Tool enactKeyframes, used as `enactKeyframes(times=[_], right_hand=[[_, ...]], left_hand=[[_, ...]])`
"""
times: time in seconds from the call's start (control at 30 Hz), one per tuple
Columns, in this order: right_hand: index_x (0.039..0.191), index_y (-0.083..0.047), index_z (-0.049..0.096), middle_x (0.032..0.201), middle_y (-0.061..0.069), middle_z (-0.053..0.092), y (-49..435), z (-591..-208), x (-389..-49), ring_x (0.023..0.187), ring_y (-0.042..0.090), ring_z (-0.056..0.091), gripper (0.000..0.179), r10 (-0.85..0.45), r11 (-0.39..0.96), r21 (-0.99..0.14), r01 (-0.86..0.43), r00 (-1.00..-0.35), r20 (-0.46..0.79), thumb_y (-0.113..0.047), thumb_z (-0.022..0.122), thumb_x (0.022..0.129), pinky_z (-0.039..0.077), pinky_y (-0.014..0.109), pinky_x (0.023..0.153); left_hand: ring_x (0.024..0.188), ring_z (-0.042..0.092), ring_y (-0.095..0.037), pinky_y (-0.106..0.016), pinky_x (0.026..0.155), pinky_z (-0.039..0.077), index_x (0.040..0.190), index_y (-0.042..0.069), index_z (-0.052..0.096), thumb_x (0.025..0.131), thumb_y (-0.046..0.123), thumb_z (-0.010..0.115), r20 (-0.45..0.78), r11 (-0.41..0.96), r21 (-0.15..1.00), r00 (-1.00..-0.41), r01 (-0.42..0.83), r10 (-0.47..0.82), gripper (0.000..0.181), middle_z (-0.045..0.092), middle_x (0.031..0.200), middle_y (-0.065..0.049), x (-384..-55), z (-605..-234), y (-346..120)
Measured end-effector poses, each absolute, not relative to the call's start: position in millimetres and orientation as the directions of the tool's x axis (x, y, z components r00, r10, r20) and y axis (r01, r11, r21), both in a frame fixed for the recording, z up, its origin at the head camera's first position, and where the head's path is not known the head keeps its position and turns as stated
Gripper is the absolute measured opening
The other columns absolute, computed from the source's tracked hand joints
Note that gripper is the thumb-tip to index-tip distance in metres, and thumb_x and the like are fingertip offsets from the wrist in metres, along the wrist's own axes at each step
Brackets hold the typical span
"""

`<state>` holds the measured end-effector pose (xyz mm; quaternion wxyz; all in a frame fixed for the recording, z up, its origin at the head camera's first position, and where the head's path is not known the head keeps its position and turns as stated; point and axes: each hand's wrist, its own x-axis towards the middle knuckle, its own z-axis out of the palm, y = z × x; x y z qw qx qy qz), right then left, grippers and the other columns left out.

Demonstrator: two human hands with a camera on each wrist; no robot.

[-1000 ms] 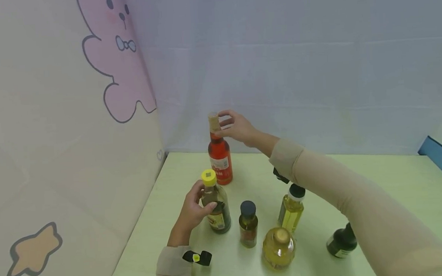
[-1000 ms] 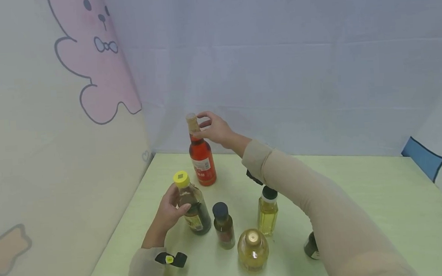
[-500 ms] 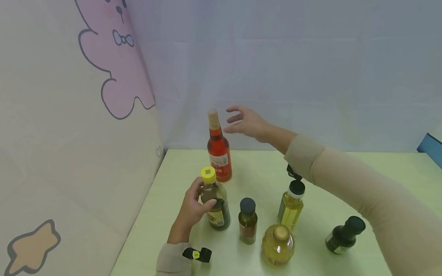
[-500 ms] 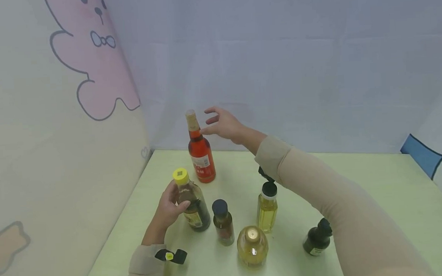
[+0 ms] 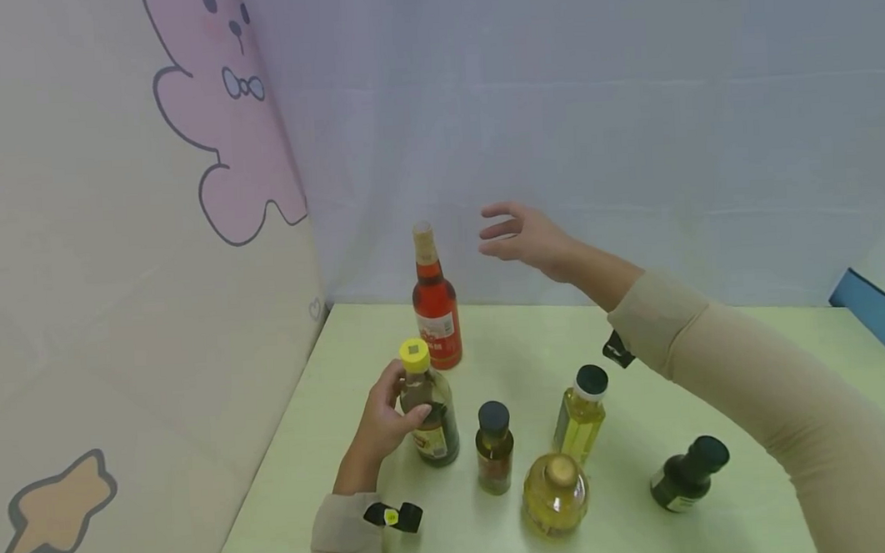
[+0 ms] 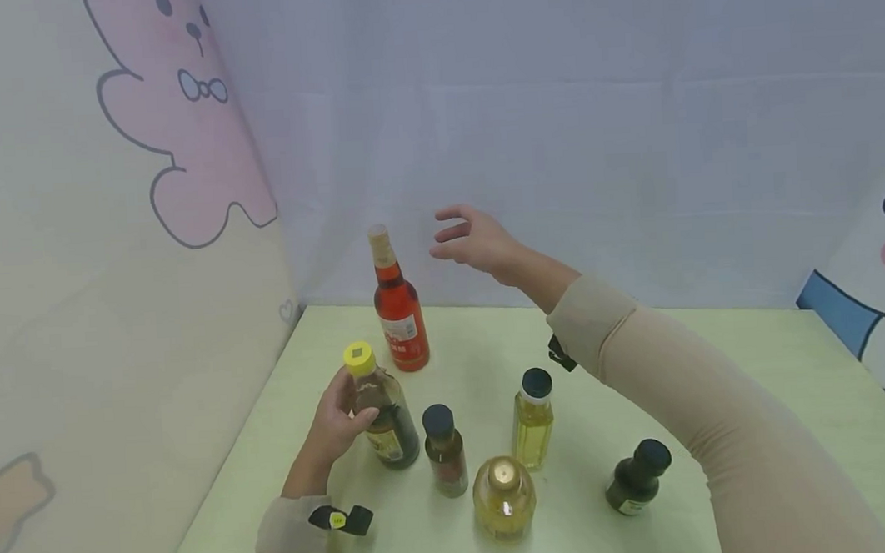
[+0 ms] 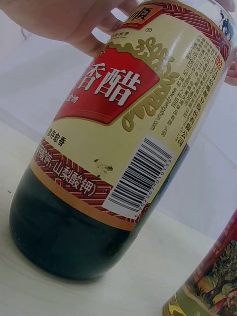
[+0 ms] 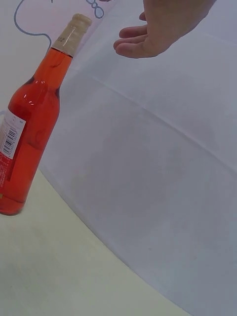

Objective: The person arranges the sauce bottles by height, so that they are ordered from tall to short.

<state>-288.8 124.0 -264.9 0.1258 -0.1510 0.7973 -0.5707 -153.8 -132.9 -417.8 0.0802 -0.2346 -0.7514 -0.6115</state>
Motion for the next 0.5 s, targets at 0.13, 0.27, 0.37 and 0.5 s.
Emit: enactKeyframes(times=[0.13,0.27,0.37,0.5], right_hand=[[0.147,-0.007,0.033,0.138,0.018,0.049,136,-265,-284,0.122,0.033,0.052,0.060,-0.394,0.275,-0.958,-0.088,-0.919,-0.029,-0.009,0.063,0.095,0.039,0.045,0.104],[0.147,-0.007,0.033,0.138,0.019,0.048,149,-267,-277,0.124,0.034,0.050,0.059,-0.394,0.272,-0.957,-0.102,-0.919,-0.014,-0.010,0.062,0.096,0.038,0.045,0.105],[0.148,-0.006,0.033,0.139,0.019,0.048,157,-267,-270,0.125,0.034,0.049,0.059,-0.396,0.277,-0.953,-0.123,-0.918,0.004,-0.010,0.061,0.097,0.037,0.047,0.106],[0.148,-0.004,0.032,0.140,0.020,0.047,165,-266,-259,0.125,0.034,0.048,0.059,-0.406,0.264,-0.954,-0.141,-0.913,0.023,-0.010,0.060,0.097,0.036,0.048,0.106]], left_hand=[[0.116,0.047,-0.022,-0.061,0.103,0.031,0.125,-0.013,0.045,0.079,-0.006,0.064,0.404,0.145,0.883,-0.879,0.447,0.252,0.051,0.052,0.124,-0.021,-154,-420,-133],[0.115,0.047,-0.019,-0.061,0.102,0.033,0.125,-0.012,0.046,0.078,-0.005,0.064,0.410,0.137,0.881,-0.876,0.452,0.252,0.051,0.053,0.124,-0.017,-158,-431,-135],[0.115,0.047,-0.019,-0.061,0.101,0.033,0.127,-0.009,0.046,0.077,-0.005,0.065,0.420,0.124,0.879,-0.871,0.461,0.255,0.053,0.053,0.124,-0.014,-165,-445,-137],[0.117,0.047,-0.019,-0.060,0.101,0.033,0.128,-0.004,0.047,0.078,-0.002,0.067,0.441,0.132,0.866,-0.862,0.482,0.250,0.054,0.053,0.125,-0.009,-172,-457,-140]])
